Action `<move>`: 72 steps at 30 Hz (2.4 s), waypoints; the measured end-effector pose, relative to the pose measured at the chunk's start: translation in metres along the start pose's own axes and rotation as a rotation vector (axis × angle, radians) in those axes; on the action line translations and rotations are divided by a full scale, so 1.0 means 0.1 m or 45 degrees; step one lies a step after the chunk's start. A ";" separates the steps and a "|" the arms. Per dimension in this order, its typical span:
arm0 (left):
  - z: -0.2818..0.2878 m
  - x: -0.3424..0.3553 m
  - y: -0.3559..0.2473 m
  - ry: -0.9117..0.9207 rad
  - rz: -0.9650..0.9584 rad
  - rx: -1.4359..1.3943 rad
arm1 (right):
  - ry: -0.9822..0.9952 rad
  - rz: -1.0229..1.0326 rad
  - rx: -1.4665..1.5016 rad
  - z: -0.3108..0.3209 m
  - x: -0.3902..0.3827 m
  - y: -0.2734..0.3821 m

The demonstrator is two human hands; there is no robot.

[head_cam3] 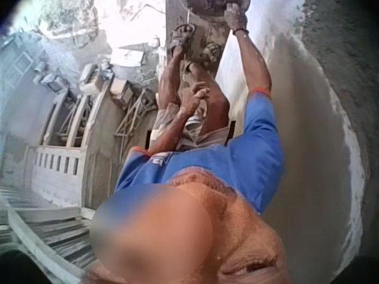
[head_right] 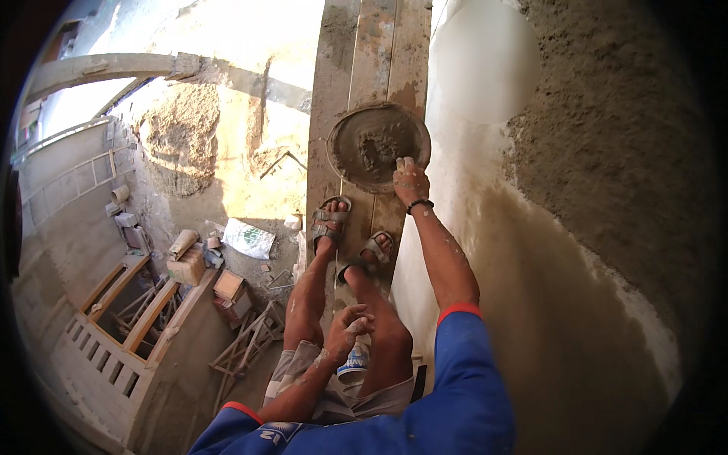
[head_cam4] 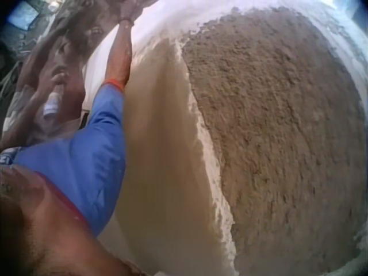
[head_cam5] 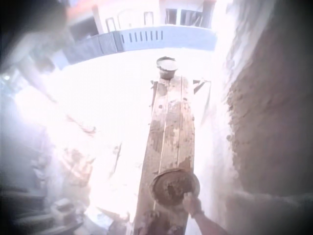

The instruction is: The person applies mortar to a wall with a trowel, scooping the mixture from a bucket while standing on a scaffold.

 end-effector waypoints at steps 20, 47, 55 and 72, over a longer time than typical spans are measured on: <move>-0.04 -0.26 -0.25 -0.010 -0.359 0.533 | -0.114 0.212 0.267 1.40 -1.58 0.13; -0.46 -1.30 -3.01 0.179 -0.880 1.523 | -0.792 0.895 0.244 9.16 -8.86 2.95; -0.49 -1.16 -2.27 0.135 -0.420 1.012 | -1.852 0.071 0.065 10.25 -10.49 1.65; 0.15 -1.09 -2.00 -0.099 -0.273 0.675 | -0.302 0.454 0.126 6.54 -6.11 0.74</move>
Point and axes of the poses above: each hand's wrist, its own x-axis towards the middle knuckle, its own z-axis out of the back of the hand, y = z × x, the point moved 9 cm from there along x, towards the middle knuckle, and after that the axes turned 4 degrees about y, right-handed, at the moved point
